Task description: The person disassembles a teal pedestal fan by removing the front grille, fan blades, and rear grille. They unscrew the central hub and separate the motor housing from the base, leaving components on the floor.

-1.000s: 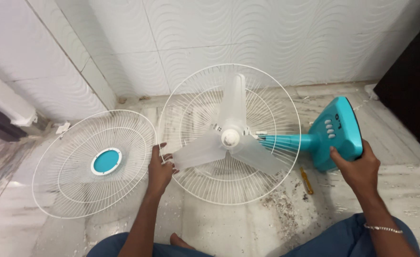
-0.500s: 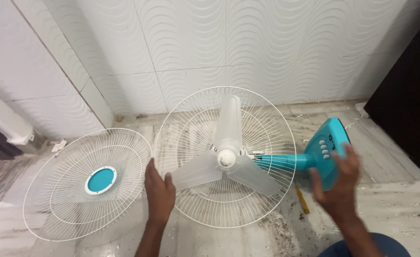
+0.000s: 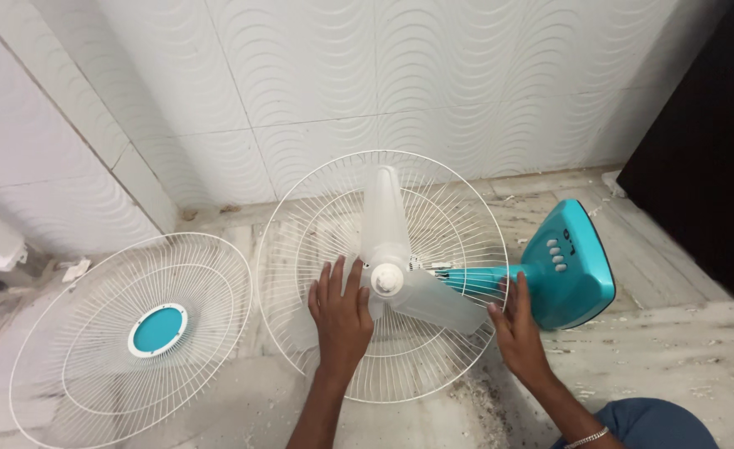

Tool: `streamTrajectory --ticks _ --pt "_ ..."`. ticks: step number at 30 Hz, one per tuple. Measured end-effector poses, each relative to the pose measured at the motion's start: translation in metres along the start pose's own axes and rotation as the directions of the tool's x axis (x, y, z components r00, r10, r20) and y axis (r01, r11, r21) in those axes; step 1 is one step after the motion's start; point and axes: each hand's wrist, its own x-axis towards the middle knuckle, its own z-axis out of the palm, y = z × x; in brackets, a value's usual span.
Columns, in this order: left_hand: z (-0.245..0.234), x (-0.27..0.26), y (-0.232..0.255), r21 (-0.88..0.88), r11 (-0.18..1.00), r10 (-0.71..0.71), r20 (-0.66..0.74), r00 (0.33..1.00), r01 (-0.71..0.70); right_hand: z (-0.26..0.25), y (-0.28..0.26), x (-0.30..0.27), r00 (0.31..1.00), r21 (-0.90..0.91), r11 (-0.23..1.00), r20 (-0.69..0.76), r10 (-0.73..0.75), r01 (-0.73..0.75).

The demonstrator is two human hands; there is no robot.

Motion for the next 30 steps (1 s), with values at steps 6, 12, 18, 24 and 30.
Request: streamTrajectory --ticks 6,12,18,24,30 --pt "0.002 -0.01 -0.008 -0.094 0.996 0.003 -0.005 1.0 -0.004 0.002 0.01 0.001 0.99 0.077 0.989 -0.058 0.127 -0.123" --pt "0.012 -0.017 -0.008 -0.059 0.998 -0.037 0.033 0.999 0.039 -0.003 0.023 0.001 0.995 0.155 0.983 0.002 0.104 -0.104" --pt "0.007 -0.022 -0.013 -0.017 0.999 -0.028 0.077 0.997 0.029 -0.007 0.026 0.005 0.994 0.219 0.97 0.045 0.102 -0.11" --pt "0.005 -0.026 -0.01 -0.056 0.998 -0.039 0.058 0.998 0.043 -0.011 0.027 0.0 0.994 0.252 0.962 0.066 0.088 -0.102" --pt "-0.001 -0.026 -0.011 -0.099 0.995 -0.023 0.047 0.999 0.027 -0.013 0.024 -0.01 0.995 0.24 0.967 0.059 0.075 -0.087"
